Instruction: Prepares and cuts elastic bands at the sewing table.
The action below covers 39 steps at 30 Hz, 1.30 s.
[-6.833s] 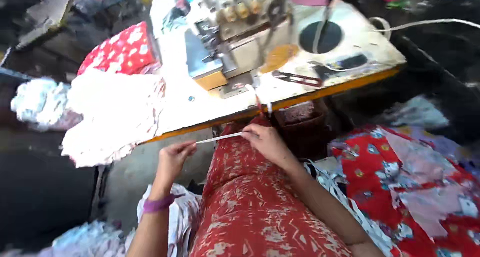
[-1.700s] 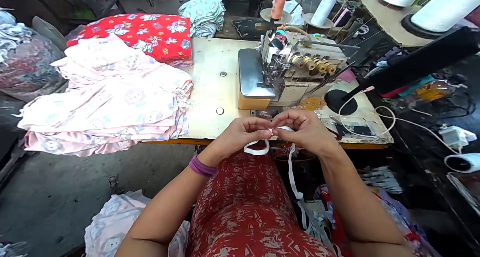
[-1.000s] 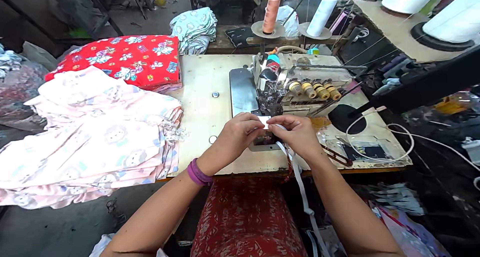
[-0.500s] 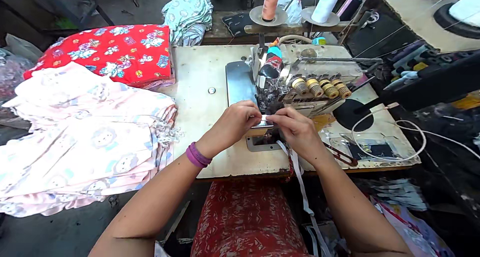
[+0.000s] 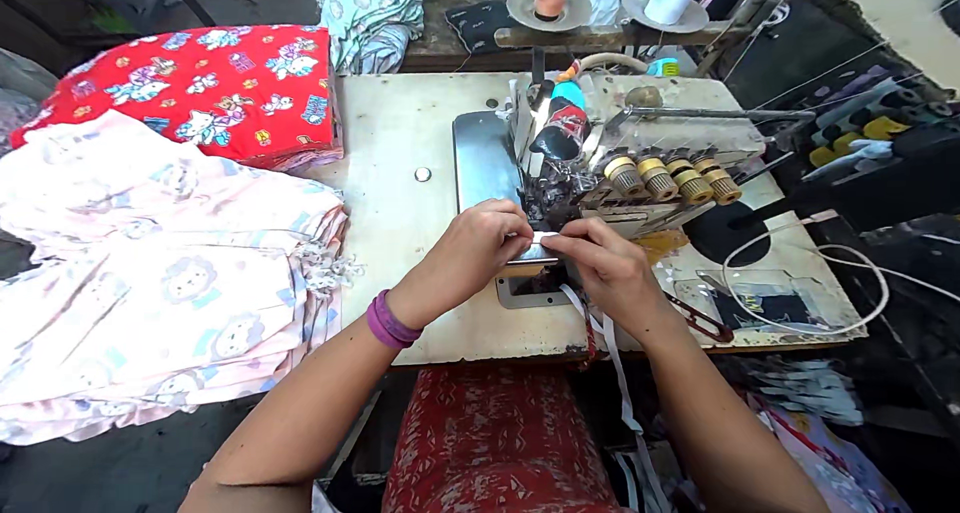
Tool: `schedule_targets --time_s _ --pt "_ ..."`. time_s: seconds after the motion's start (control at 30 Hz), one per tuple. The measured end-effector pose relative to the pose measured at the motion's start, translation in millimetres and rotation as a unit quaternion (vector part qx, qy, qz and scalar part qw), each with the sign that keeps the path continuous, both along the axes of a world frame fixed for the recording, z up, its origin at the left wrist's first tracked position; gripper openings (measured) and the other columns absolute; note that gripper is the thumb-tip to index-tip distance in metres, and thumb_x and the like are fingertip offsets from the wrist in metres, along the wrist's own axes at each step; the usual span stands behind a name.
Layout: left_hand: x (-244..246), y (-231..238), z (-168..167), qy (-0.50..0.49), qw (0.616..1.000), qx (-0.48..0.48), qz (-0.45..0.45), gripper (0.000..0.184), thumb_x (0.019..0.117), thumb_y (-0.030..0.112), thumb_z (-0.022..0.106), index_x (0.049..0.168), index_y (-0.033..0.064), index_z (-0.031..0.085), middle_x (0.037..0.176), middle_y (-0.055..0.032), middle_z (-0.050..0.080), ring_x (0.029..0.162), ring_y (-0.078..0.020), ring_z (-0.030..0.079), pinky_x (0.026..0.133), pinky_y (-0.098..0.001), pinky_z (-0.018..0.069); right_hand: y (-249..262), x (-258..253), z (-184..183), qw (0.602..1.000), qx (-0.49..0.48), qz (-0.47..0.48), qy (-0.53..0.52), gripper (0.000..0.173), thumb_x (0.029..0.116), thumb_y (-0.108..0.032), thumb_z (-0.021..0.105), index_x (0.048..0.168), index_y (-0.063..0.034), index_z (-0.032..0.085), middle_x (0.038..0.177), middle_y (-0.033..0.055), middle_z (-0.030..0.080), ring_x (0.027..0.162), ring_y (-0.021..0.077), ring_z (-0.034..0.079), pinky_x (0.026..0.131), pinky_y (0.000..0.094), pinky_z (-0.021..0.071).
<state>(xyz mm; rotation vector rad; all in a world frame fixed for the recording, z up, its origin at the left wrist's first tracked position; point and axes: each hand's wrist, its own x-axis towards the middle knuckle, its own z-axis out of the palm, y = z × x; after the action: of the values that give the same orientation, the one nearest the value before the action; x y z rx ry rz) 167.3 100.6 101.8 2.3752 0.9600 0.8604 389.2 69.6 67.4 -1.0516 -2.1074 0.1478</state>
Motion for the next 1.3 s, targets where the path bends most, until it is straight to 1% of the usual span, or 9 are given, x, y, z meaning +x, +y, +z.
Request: schedule_targets --time_s 0.47,0.73,0.83,0.9,0.97,1.03,1.13,1.23,1.3 --pt "4 0 -1 0.005 0.998 0.041 0.038 0.010 0.0928 -0.002 0.065 0.094 -0.0018 0.075 0.104 -0.0141 0.072 0.095 -0.0267 0.067 0.085 -0.0376 0.0541 5 -8 -14 0.997 0.025 -0.062 0.025 0.033 0.0928 0.008 0.059 0.118 -0.0039 0.076 0.106 0.0214 0.068 0.089 0.0291 0.069 0.075 0.0372 0.0581" --pt "9 33 -7 0.083 0.988 0.067 0.110 0.025 0.0944 0.008 0.059 0.111 0.0033 0.077 0.112 -0.0216 0.068 0.106 -0.0387 0.064 0.089 -0.0505 0.0523 -27 -7 -2 0.986 -0.028 -0.158 0.049 0.026 0.0987 0.001 0.056 0.121 0.0067 0.069 0.103 0.0240 0.069 0.080 0.0266 0.070 0.072 0.0358 0.0607" --pt "2 38 2 0.154 0.975 0.037 0.155 0.028 0.1006 0.012 0.054 0.116 -0.0007 0.074 0.120 -0.0254 0.064 0.112 -0.0419 0.062 0.090 -0.0523 0.0511 -41 1 -1 0.978 -0.132 -0.123 0.106 0.029 0.1022 -0.003 0.051 0.122 0.0103 0.066 0.104 0.0208 0.064 0.081 0.0119 0.065 0.075 0.0225 0.0562" --pt "-9 14 23 0.211 0.959 0.005 0.187 0.020 0.0980 0.000 0.055 0.108 -0.0085 0.070 0.119 -0.0295 0.061 0.108 -0.0451 0.063 0.084 -0.0542 0.0525 -49 8 -2 0.968 -0.176 -0.094 0.156 0.030 0.1028 -0.004 0.047 0.120 0.0111 0.065 0.102 0.0134 0.061 0.076 0.0008 0.060 0.070 0.0132 0.0523" --pt "-17 -38 42 0.228 0.951 0.003 0.207 0.002 0.0894 -0.006 0.065 0.089 -0.0075 0.067 0.100 -0.0258 0.063 0.091 -0.0412 0.066 0.072 -0.0513 0.0542 -55 15 -7 0.951 -0.219 -0.058 0.212 0.030 0.1023 -0.007 0.047 0.120 0.0110 0.064 0.098 0.0053 0.060 0.067 -0.0052 0.052 0.062 0.0101 0.0459" --pt "-5 -84 38 0.195 0.967 0.009 0.164 0.006 0.0881 -0.003 0.068 0.082 -0.0036 0.068 0.082 -0.0192 0.065 0.076 -0.0348 0.068 0.063 -0.0474 0.0551 -61 13 -18 0.922 -0.270 -0.037 0.275 0.028 0.1022 -0.010 0.049 0.119 0.0062 0.064 0.092 -0.0058 0.065 0.057 -0.0102 0.044 0.053 0.0085 0.0385" --pt "49 -96 4 0.107 0.992 -0.052 0.043 0.010 0.0950 -0.003 0.060 0.097 -0.0095 0.067 0.089 -0.0238 0.068 0.083 -0.0402 0.071 0.072 -0.0515 0.0574 -61 5 -22 0.906 -0.306 -0.062 0.286 0.027 0.1059 -0.019 0.049 0.101 -0.0009 0.068 0.071 -0.0140 0.056 0.051 -0.0101 0.040 0.050 0.0095 0.0361" --pt "88 -65 -19 0.031 0.993 -0.111 0.024 0.020 0.1008 0.000 0.052 0.102 -0.0133 0.067 0.100 -0.0283 0.069 0.098 -0.0435 0.069 0.085 -0.0545 0.0542 -53 1 -13 0.837 -0.382 -0.102 0.379 0.045 0.1130 -0.030 0.028 0.078 -0.0148 0.052 0.050 -0.0149 0.036 0.039 -0.0046 0.029 0.041 0.0136 0.0268" --pt "96 -65 -7 -0.041 0.991 -0.130 0.007 0.024 0.1031 0.004 0.051 0.106 -0.0116 0.069 0.102 -0.0266 0.071 0.100 -0.0396 0.069 0.090 -0.0518 0.0527 -56 13 -3 0.772 -0.397 -0.052 0.493 0.047 0.1133 -0.033 0.024 0.085 -0.0179 0.058 0.047 -0.0146 0.041 0.035 -0.0049 0.030 0.036 0.0119 0.0273"
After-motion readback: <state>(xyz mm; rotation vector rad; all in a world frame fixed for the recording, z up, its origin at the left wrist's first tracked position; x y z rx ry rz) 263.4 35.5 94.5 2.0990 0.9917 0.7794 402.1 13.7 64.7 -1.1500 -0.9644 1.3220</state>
